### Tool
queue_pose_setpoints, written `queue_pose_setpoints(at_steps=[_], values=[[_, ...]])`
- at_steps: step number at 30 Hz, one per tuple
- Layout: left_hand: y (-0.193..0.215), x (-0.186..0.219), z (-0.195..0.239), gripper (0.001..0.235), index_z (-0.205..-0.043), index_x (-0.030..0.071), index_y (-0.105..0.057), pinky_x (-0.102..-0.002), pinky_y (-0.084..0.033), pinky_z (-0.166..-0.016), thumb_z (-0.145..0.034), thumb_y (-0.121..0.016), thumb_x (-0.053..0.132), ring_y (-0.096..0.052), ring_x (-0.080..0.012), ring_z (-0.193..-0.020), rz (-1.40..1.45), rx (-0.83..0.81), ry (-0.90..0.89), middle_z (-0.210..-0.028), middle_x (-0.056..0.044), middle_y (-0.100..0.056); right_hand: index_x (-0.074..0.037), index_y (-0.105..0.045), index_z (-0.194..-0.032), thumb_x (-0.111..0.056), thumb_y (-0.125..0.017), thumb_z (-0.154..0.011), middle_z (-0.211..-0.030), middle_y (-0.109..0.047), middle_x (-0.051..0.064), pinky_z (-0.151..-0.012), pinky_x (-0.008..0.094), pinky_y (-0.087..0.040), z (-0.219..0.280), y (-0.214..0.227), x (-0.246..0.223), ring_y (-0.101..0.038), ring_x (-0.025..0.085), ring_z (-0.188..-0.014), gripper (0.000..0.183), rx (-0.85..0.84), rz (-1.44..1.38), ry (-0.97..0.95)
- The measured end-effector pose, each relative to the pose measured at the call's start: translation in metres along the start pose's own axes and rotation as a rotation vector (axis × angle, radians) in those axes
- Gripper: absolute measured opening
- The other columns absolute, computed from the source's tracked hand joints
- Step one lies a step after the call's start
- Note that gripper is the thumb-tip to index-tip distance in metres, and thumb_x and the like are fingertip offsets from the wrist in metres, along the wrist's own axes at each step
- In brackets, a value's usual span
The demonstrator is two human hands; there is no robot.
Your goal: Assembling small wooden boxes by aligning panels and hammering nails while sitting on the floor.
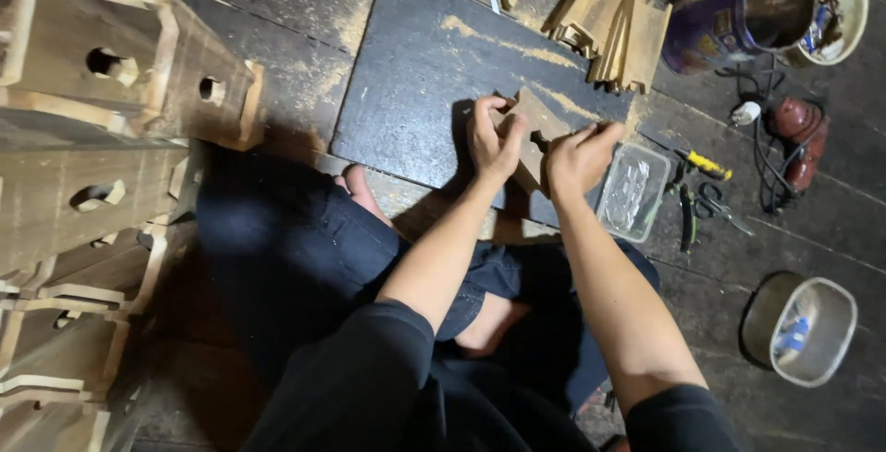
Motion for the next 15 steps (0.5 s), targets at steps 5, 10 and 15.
queue_pose_setpoints(at_steps=[5,10,15], values=[[-0.014,-0.017,0.003,0.039,-0.107,0.017,-0.059,-0.043,-0.054,-0.088,-0.083,-0.080,0.041,-0.071,-0.0368,-0.094,-0.028,0.006,0.042,-0.095,-0.012,-0.070,-0.015,-0.044,-0.115,-0.023,-0.042,-0.111,-0.098,-0.073,0.023,-0.079,0.064,-0.055,0.005,0.009,-0.011,-0.073,0.051,-0.098,0.008,0.014,0.027,-0.022],[-0.019,-0.030,-0.005,0.029,-0.086,0.023,-0.060,-0.045,-0.054,-0.068,-0.078,-0.079,0.043,-0.074,-0.0392,-0.080,-0.182,-0.002,0.187,-0.072,-0.009,-0.071,-0.015,-0.044,-0.116,-0.023,-0.040,-0.112,-0.099,-0.073,0.023,-0.082,0.065,-0.055,0.008,0.018,-0.018,-0.072,0.051,-0.100,0.010,0.026,0.041,-0.019],[-0.017,-0.025,-0.010,0.030,-0.082,0.020,-0.058,-0.046,-0.057,-0.071,-0.076,-0.081,0.040,-0.075,-0.0398,-0.085,-0.146,-0.001,0.246,-0.076,-0.015,-0.073,-0.017,-0.040,-0.118,-0.021,-0.038,-0.111,-0.103,-0.072,0.019,-0.084,0.061,-0.054,0.009,0.019,-0.021,-0.071,0.047,-0.104,0.008,0.013,0.004,-0.021]])
Point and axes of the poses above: each hand's wrist, its own z-axis away from the middle knuckle, its own y-axis out of the back of the hand, x = y × z, the point moved 6 cm from there along -z, towards the middle knuckle
